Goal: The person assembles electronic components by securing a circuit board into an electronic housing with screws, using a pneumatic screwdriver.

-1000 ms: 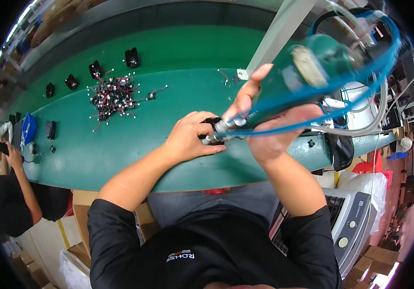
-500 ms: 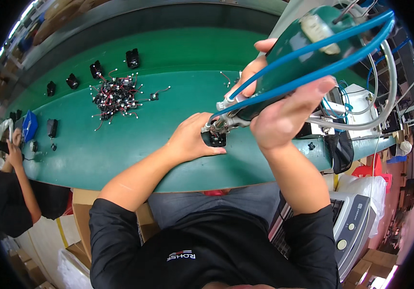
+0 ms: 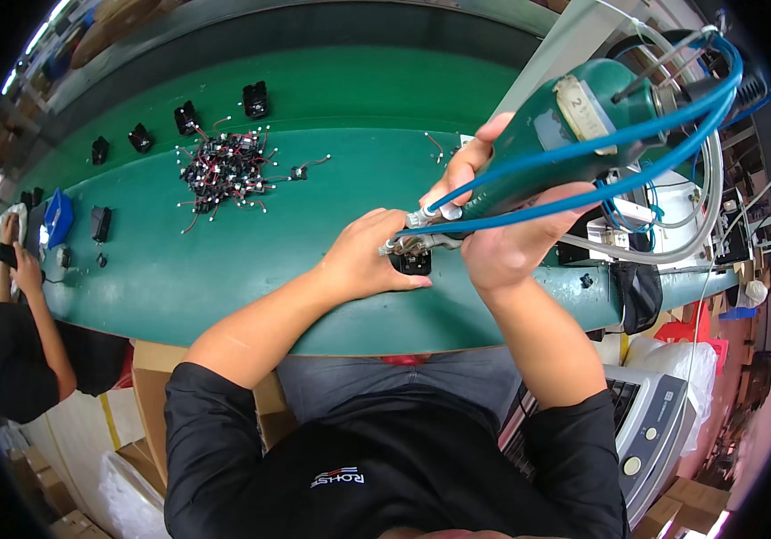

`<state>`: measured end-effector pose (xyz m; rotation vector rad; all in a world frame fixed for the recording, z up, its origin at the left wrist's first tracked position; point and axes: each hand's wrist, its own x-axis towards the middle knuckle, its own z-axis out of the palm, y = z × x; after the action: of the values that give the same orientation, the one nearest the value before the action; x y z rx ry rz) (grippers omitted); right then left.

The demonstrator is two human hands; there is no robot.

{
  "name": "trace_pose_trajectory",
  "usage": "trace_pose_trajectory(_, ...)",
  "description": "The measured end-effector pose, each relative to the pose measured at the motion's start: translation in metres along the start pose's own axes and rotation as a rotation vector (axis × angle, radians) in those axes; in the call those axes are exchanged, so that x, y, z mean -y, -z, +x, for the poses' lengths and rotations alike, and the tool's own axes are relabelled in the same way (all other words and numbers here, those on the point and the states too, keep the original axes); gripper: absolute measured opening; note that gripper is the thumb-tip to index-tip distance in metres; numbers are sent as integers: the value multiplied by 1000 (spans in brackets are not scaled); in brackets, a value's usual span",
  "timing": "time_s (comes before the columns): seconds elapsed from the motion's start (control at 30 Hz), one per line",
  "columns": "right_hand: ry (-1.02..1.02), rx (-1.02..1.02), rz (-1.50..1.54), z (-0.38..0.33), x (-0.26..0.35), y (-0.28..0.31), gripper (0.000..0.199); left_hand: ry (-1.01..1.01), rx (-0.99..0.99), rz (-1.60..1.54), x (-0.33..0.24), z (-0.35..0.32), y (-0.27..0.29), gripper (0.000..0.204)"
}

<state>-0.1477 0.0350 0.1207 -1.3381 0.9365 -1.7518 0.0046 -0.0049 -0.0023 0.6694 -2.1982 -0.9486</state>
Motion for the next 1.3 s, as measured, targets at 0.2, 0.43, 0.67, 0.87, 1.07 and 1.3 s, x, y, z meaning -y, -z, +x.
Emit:
trace_pose_trajectory(0.2, 6, -18, 131, 1, -12, -4, 105, -6, -14, 23, -12, 1, 5, 71)
trace_pose_trajectory(0.43, 284, -175, -7, 45, 85, 20, 88, 40, -133, 146, 0, 30, 39, 69)
trace_pose_trajectory(0.67, 301, -141, -176, 21, 63, 24, 66, 391, -240, 548, 112, 118, 113, 78)
trace_pose_trajectory(0.87, 982, -473, -553, 13, 64, 35, 73, 290, -326, 744, 67, 91, 128, 90)
trace_pose_trajectory(1.07, 671, 458, -855, -8, -57, -30, 26, -169, -644, 541, -44, -73, 139, 20)
trace_pose_trajectory(1.3, 670, 651, -1094, 41, -160, -58, 31, 918, -1011, 429, -16, -415, 61, 15)
